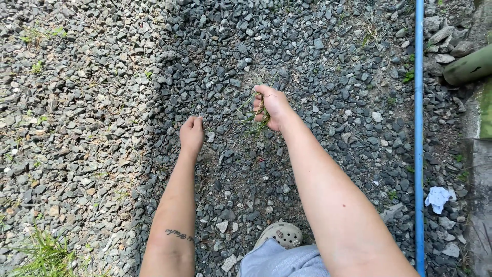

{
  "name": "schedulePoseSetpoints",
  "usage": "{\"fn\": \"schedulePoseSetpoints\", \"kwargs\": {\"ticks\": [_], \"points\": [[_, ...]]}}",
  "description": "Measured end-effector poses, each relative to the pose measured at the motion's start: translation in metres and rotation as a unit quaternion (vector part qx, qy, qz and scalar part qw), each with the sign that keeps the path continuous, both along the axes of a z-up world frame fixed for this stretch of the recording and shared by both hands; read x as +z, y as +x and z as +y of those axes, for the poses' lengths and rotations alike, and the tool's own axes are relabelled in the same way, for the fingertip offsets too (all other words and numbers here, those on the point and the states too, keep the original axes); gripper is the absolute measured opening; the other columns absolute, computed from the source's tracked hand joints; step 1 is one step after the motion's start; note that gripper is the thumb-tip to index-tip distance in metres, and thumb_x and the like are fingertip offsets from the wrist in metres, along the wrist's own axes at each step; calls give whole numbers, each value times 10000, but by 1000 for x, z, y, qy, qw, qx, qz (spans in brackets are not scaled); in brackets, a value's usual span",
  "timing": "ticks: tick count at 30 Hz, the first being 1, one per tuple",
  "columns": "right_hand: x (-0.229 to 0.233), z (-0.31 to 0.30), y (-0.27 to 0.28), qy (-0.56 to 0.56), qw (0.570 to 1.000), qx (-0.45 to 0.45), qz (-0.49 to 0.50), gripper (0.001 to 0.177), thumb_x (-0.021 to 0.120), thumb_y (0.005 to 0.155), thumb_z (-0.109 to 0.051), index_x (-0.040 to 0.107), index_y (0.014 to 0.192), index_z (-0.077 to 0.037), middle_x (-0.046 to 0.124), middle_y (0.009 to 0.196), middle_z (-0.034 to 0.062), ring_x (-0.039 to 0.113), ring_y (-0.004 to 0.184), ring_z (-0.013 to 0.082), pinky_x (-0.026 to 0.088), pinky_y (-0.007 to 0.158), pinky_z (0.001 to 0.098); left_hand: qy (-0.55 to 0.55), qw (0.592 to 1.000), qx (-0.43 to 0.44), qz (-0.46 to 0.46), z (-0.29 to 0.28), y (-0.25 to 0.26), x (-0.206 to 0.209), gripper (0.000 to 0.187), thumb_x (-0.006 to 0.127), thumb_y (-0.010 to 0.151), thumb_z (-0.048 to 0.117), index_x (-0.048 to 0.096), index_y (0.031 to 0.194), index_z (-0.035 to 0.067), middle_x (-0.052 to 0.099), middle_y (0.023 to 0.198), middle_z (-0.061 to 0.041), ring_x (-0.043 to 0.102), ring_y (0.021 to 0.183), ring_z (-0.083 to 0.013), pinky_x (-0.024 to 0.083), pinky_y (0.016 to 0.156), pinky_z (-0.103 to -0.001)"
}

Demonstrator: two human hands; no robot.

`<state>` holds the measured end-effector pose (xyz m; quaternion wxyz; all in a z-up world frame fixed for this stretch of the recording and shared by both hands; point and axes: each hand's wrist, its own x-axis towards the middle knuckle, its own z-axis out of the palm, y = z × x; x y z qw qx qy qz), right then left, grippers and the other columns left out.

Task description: Picking weeds and small plants from the gravel ground and the edge of a porch.

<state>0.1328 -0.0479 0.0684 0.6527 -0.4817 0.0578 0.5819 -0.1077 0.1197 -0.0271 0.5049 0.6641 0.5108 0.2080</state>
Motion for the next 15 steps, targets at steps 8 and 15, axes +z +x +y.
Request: {"fn": "schedulePoseSetpoints", "kwargs": {"ticks": [8, 15], "points": [[29, -33, 39, -32, 996, -41, -66, 289, 619, 965, -373, 499, 799, -170, 468, 613, -60, 410, 499, 88, 306, 431, 275, -112, 976, -105, -152, -48, 117, 48, 288, 546, 1052, 282, 605, 876, 62, 686, 790, -33, 617, 687, -106, 490, 622, -260], [80, -65, 75, -73, 985, -61, -142, 236, 621, 937, -374, 567, 837, -167, 547, 663, -25, 497, 508, 109, 335, 447, 285, -246, 930, -171, -211, -121, 214, 137, 276, 446, 1048, 354, 504, 976, 93, 745, 886, -101, 696, 723, -152, 574, 577, -331]]}}
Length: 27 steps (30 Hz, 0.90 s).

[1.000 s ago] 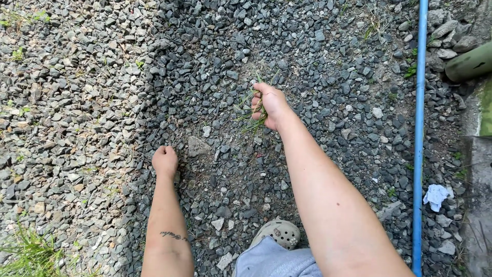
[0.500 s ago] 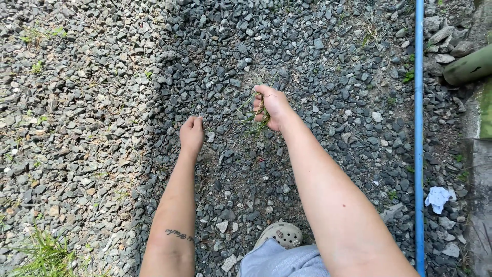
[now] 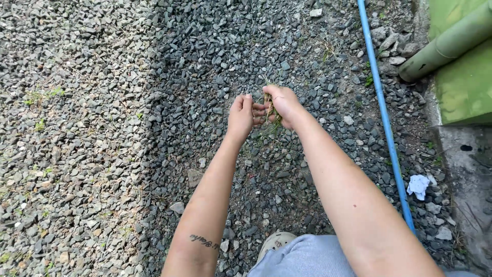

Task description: Picking weeds and small plants from the gravel ground and the edge of a porch.

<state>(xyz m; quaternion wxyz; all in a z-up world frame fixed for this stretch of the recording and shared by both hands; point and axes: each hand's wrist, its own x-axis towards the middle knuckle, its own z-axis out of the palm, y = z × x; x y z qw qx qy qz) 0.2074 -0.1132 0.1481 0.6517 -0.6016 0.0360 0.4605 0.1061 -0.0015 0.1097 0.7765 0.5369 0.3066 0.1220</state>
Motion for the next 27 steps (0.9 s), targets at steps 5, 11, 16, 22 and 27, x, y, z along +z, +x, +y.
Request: {"fn": "schedulePoseSetpoints", "kwargs": {"ticks": [5, 11, 16, 22, 27], "points": [[-12, -36, 24, -29, 996, -16, -83, 247, 623, 936, -355, 661, 910, -112, 634, 758, -9, 576, 623, 133, 448, 558, 316, 301, 952, 14, 57, -49, 31, 36, 330, 465, 1076, 343, 604, 1051, 46, 722, 865, -157, 668, 710, -247, 533, 636, -394], [-6, -102, 33, 1, 989, -72, -129, 360, 601, 967, -352, 744, 997, -23, 725, 914, 53, 623, 782, 160, 494, 689, 341, 380, 921, -58, 59, -121, 62, 71, 370, 487, 1053, 352, 671, 985, 38, 716, 804, -190, 680, 688, -335, 522, 664, -442], [-7, -163, 49, -16, 981, -142, -130, 457, 553, 979, -445, 753, 1072, -45, 736, 1023, 56, 622, 897, 128, 499, 799, 319, 374, 918, -113, 63, -185, 85, 90, 358, 489, 1042, 335, 685, 1025, 36, 703, 790, -215, 676, 691, -381, 517, 673, -459], [-27, -246, 74, -14, 968, -232, -96, 428, 581, 994, -429, 743, 1073, -41, 749, 1078, 56, 645, 988, 114, 468, 883, 289, 476, 841, -253, -41, -252, 110, 70, 384, 464, 1016, 260, 645, 1268, 33, 690, 1092, -254, 650, 1046, -437, 506, 915, -504], [-30, -318, 75, 49, 958, -282, -11, 296, 577, 1001, -328, 676, 1031, -51, 678, 926, 79, 635, 772, 201, 510, 674, 401, 447, 824, -346, -37, -309, 120, 71, 471, 398, 1021, 295, 591, 1343, 11, 647, 1212, -283, 606, 1164, -445, 467, 1015, -478]]}}
